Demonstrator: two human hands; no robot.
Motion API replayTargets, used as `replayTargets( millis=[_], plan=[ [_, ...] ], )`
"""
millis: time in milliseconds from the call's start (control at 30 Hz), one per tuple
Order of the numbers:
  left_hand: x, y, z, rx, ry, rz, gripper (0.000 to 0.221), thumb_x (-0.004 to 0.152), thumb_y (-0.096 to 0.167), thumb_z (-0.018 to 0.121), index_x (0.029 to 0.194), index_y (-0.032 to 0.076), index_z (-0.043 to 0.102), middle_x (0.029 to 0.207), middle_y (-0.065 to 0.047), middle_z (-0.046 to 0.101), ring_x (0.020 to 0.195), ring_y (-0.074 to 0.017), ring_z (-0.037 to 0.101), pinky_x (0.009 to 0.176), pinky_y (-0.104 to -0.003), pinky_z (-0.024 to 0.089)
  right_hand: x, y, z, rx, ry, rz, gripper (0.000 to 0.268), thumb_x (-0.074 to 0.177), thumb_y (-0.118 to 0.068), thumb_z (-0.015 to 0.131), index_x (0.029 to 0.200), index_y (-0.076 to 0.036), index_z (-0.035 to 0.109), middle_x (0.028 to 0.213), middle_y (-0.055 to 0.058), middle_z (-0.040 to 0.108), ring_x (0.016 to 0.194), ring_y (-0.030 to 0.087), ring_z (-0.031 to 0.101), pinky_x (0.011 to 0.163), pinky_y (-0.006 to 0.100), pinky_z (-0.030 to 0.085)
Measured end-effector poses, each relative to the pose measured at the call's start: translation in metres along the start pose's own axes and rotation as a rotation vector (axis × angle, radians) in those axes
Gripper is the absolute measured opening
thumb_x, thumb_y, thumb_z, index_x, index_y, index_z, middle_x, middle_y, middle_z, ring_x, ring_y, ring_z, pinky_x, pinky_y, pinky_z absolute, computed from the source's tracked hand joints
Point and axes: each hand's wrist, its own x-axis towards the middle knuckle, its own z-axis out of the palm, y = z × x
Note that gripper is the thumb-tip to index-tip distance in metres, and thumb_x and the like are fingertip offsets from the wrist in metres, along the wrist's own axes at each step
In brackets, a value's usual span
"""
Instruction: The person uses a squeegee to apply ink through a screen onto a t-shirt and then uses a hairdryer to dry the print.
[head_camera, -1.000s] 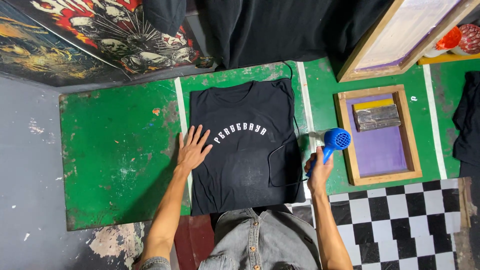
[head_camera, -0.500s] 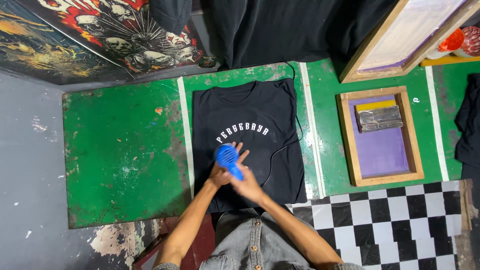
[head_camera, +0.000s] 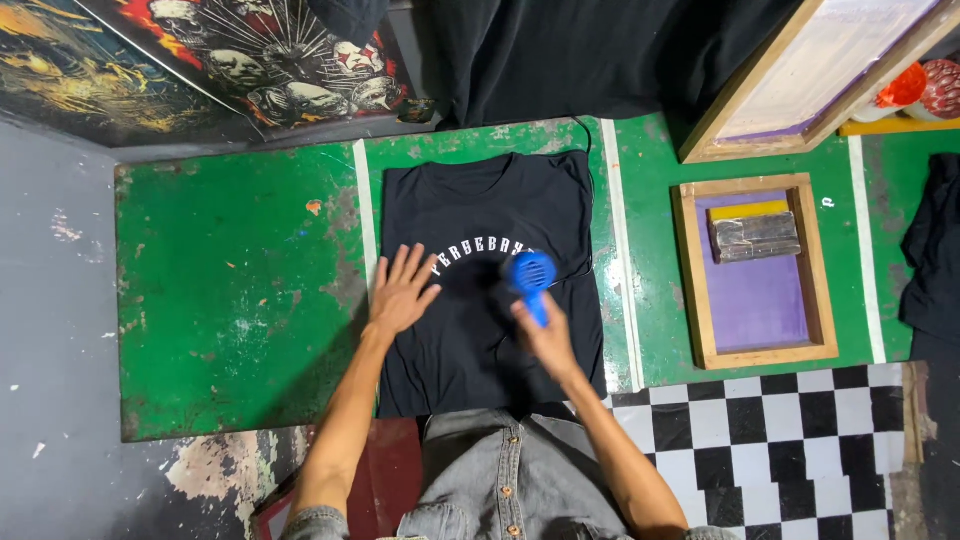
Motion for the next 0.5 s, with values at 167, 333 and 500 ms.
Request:
replayTargets(
  millis=[167,333,500],
  plan=[
    [-0.005,0.001,-0.012,-0.051,-0.126,-0.117,0.066,0.105,0.06,0.031,0.163,0.032,0.021,0.173,-0.002,0.007,0.159,-0.0293,0.004,0.124,-0.062,0.004,0.023,0.008,-0.05,0.052,0.328,0.003,0.025,0.097,-0.034,0.07,0.087,-0.016,0.056,0.055,0.003,0.053,0.038,0.014,0.051,0.03,0.026,0.041],
    [-0.016,0.048,-0.006,0.005,0.054,0.141,0.069,0.1,0.061,0.044,0.158,0.024,0.038,0.163,-0.013,0.036,0.152,-0.033,0.029,0.12,-0.063,0.02,0.025,0.012,-0.036,0.055,0.307,0.006,0.021,0.097,-0.031,0.069,0.087,-0.017,0.057,0.057,0.002,0.053,0.036,0.014,0.052,0.027,0.027,0.041],
    [-0.008,0.074,0.038,-0.02,-0.115,0.296,0.072,0.095,0.069,0.043,0.149,0.022,0.048,0.164,-0.003,0.033,0.155,-0.0247,0.019,0.126,-0.053,0.007,0.003,0.004,0.034,0.032,0.01,0.021,0.024,0.09,-0.029,0.078,0.082,-0.013,0.062,0.05,0.006,0.055,0.032,0.017,0.053,0.023,0.028,0.039]
  ],
)
